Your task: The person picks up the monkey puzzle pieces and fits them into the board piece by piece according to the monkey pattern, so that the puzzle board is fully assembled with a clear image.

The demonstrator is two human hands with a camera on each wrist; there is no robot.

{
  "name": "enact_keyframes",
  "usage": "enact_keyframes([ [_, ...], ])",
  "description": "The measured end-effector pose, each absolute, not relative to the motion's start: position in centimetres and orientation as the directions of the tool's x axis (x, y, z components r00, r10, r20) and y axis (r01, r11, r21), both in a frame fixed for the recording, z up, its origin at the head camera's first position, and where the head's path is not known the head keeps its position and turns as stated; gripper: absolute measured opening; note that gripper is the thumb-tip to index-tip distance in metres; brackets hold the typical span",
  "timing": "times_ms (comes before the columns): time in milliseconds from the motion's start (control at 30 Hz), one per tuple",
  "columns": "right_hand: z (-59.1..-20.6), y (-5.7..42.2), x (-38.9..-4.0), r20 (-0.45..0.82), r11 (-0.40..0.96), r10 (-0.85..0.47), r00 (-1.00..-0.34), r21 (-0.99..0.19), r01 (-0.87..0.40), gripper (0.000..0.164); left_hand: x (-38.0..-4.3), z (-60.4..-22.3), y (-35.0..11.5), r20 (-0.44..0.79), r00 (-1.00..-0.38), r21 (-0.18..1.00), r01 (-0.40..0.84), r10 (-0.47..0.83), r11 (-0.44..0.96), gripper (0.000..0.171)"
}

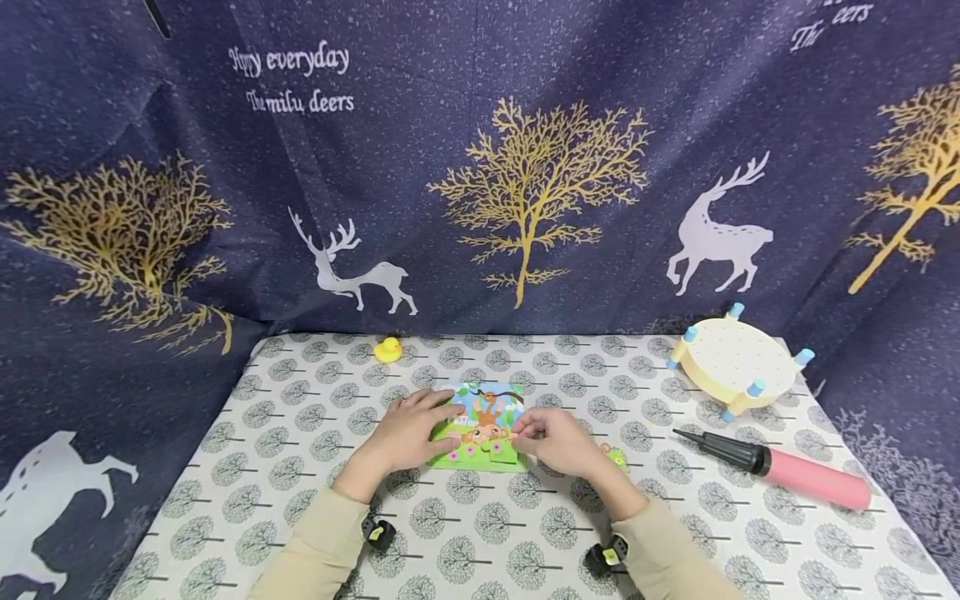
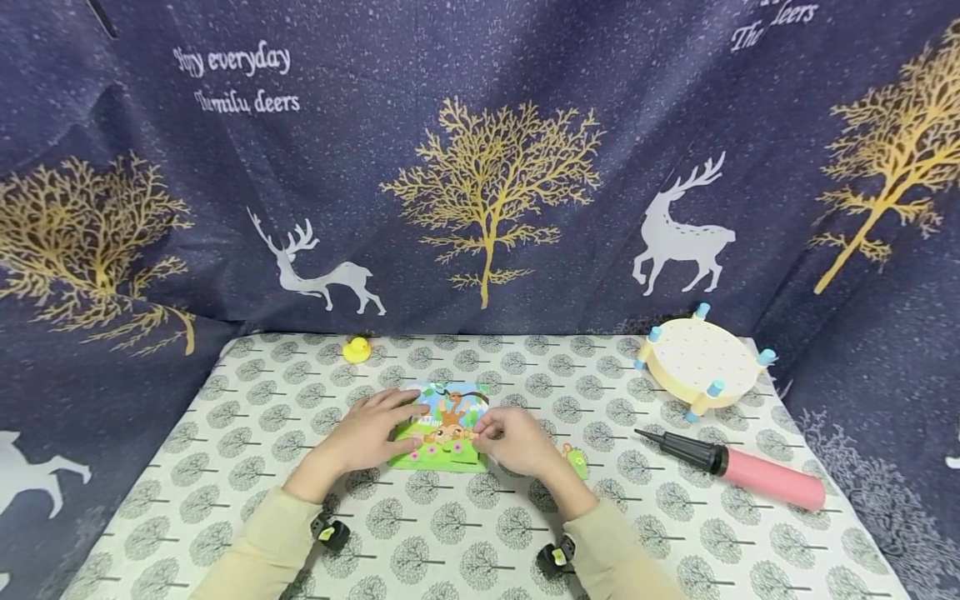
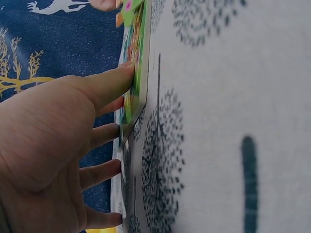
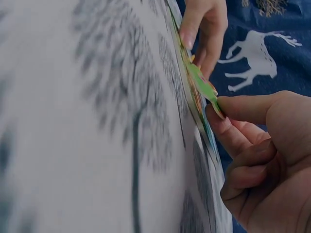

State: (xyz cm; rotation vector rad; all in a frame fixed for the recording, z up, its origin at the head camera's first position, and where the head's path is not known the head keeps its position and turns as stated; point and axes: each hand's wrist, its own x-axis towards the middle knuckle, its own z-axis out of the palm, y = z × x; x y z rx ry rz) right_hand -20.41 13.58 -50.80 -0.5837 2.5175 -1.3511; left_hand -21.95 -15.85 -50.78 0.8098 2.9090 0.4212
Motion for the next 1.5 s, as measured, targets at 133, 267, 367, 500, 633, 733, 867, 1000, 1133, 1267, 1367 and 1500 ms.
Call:
enact_keyframes([
  [133, -50.7, 12.1, -20.6, -0.021, 0.489, -0.439, -0.898, -0.844, -0.219, 0.011, -22.0, -50.9, -15.8, -0.012, -0.859, 0.282, 0.489, 0.512, 0.826, 0.063],
  [267, -50.8, 10.9, -20.8, -0.045, 0.478, -0.428, -0.903, -0.859, -0.184, 0.015, -21.9, -50.8, -15.8, -0.012, -0.859, 0.283, 0.488, 0.512, 0.825, 0.063],
  [367, -50.8, 10.2, -20.7, -0.070, 0.481, -0.418, -0.906, -0.863, -0.156, 0.015, -21.9, -50.9, -15.8, -0.009, -0.858, 0.285, 0.490, 0.514, 0.824, 0.063],
  [500, -50.7, 9.6, -20.6, -0.075, 0.490, -0.409, -0.909, -0.859, -0.150, 0.012, -21.9, -51.0, -15.8, -0.011, -0.857, 0.277, 0.492, 0.515, 0.825, 0.063],
  [633, -50.8, 9.2, -20.5, -0.069, 0.507, -0.406, -0.911, -0.846, -0.162, 0.010, -21.9, -51.0, -15.9, -0.014, -0.855, 0.271, 0.496, 0.519, 0.825, 0.063],
  [733, -50.9, 9.0, -20.5, -0.070, 0.521, -0.400, -0.914, -0.838, -0.164, 0.009, -22.0, -51.0, -16.0, -0.004, -0.851, 0.269, 0.505, 0.525, 0.820, 0.062],
  [867, -50.9, 8.8, -20.6, -0.086, 0.532, -0.379, -0.922, -0.835, -0.140, 0.008, -22.0, -51.0, -15.9, 0.000, -0.849, 0.256, 0.510, 0.528, 0.821, 0.062],
  [1000, -51.0, 8.8, -20.7, -0.099, 0.527, -0.371, -0.923, -0.841, -0.122, 0.009, -22.0, -50.9, -15.8, -0.003, -0.853, 0.246, 0.506, 0.523, 0.827, 0.062],
  [1133, -50.9, 9.4, -20.7, -0.111, 0.523, -0.372, -0.922, -0.845, -0.110, 0.012, -21.9, -50.6, -15.7, -0.004, -0.854, 0.251, 0.503, 0.521, 0.827, 0.062],
  [1267, -50.7, 9.9, -20.7, -0.090, 0.540, -0.379, -0.921, -0.830, -0.141, 0.010, -21.9, -50.4, -15.7, -0.005, -0.853, 0.256, 0.503, 0.522, 0.825, 0.061],
  [1367, -50.6, 10.2, -20.7, -0.062, 0.554, -0.388, -0.920, -0.813, -0.180, 0.006, -21.9, -50.4, -15.7, -0.013, -0.856, 0.248, 0.498, 0.517, 0.831, 0.061],
  [1500, -50.7, 10.5, -20.5, -0.041, 0.564, -0.395, -0.918, -0.799, -0.207, 0.004, -21.7, -50.3, -15.3, -0.017, -0.861, 0.244, 0.489, 0.508, 0.838, 0.062],
])
